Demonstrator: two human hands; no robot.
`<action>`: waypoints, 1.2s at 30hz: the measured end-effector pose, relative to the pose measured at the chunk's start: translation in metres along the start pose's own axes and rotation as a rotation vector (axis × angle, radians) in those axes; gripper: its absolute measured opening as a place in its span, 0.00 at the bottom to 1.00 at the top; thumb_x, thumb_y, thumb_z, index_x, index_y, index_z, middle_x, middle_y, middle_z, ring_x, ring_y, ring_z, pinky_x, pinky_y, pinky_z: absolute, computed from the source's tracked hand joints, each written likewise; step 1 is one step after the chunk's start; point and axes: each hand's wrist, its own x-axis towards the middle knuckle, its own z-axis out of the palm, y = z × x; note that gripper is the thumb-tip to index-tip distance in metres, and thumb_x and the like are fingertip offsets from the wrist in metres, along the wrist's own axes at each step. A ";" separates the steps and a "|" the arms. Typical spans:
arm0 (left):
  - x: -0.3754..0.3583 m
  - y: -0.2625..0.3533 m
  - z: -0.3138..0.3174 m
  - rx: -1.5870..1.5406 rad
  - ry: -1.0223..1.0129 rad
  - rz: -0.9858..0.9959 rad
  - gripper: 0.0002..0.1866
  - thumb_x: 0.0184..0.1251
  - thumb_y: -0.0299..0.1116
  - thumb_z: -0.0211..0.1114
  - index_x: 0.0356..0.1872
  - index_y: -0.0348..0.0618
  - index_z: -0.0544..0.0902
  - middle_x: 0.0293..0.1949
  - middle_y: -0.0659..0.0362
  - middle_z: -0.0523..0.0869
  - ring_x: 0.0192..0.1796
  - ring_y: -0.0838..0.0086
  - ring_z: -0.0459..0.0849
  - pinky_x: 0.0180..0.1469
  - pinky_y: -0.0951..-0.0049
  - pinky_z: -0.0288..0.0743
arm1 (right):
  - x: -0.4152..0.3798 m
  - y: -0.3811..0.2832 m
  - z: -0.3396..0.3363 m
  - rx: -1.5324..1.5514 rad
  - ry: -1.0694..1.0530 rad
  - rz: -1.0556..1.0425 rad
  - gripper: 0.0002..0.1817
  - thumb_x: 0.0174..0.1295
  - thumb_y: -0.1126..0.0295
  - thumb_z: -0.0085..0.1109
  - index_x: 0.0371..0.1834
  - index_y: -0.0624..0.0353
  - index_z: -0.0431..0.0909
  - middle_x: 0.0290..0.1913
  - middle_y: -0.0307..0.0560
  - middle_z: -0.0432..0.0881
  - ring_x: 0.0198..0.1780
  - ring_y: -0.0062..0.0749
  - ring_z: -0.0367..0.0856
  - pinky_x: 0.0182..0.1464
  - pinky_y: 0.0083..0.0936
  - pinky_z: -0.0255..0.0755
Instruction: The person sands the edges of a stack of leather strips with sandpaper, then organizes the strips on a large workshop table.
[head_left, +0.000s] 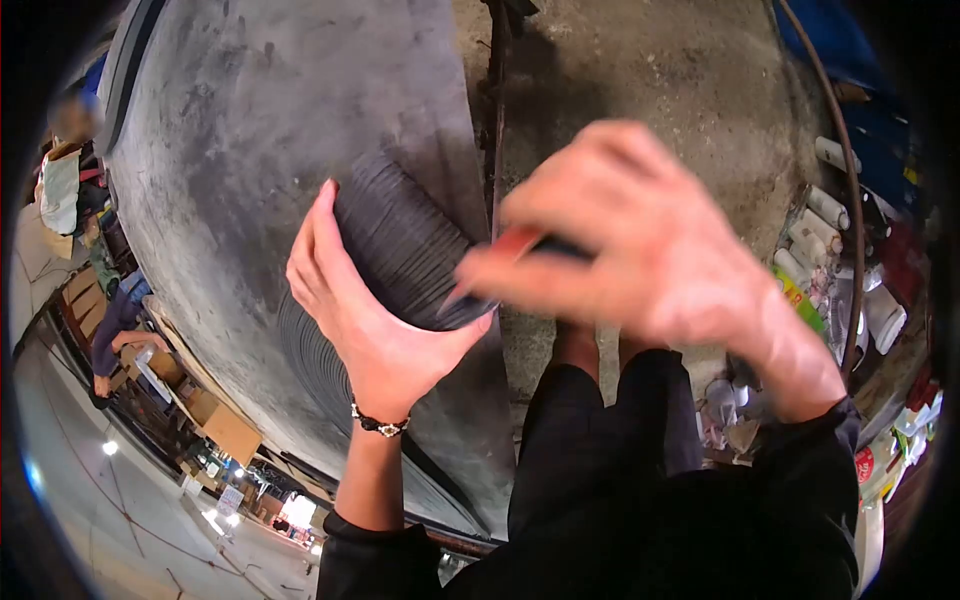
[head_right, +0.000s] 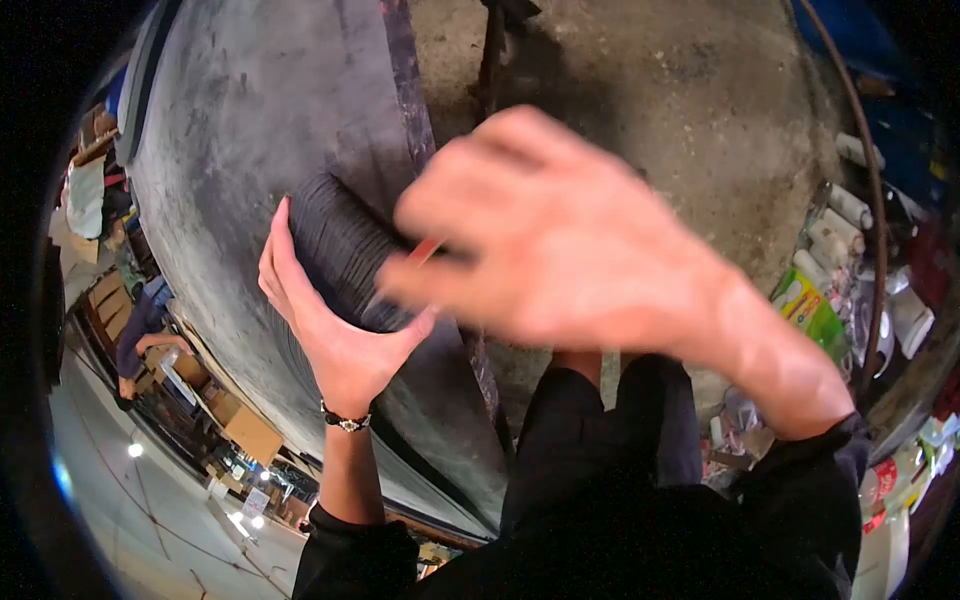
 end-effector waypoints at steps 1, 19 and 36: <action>0.000 0.001 0.002 0.010 0.016 -0.005 0.74 0.36 0.46 0.96 0.89 0.37 0.62 0.81 0.42 0.70 0.81 0.43 0.66 0.84 0.40 0.60 | -0.006 0.019 -0.010 -0.173 -0.067 0.016 0.25 0.50 0.66 0.73 0.55 0.43 0.95 0.49 0.37 0.87 0.54 0.34 0.88 0.64 0.41 0.78; -0.003 -0.008 0.002 -0.029 0.024 0.059 0.74 0.36 0.46 0.96 0.89 0.36 0.62 0.81 0.41 0.70 0.82 0.43 0.66 0.85 0.40 0.58 | 0.019 -0.026 -0.003 -0.041 -0.056 -0.081 0.20 0.51 0.67 0.72 0.51 0.47 0.94 0.46 0.38 0.85 0.51 0.39 0.87 0.62 0.42 0.79; -0.001 -0.002 0.004 0.023 0.046 0.060 0.77 0.36 0.56 0.97 0.89 0.36 0.62 0.81 0.37 0.70 0.82 0.40 0.66 0.84 0.38 0.58 | -0.045 0.027 0.029 1.021 0.577 0.893 0.20 0.80 0.66 0.72 0.70 0.62 0.86 0.55 0.45 0.95 0.58 0.26 0.91 0.64 0.28 0.83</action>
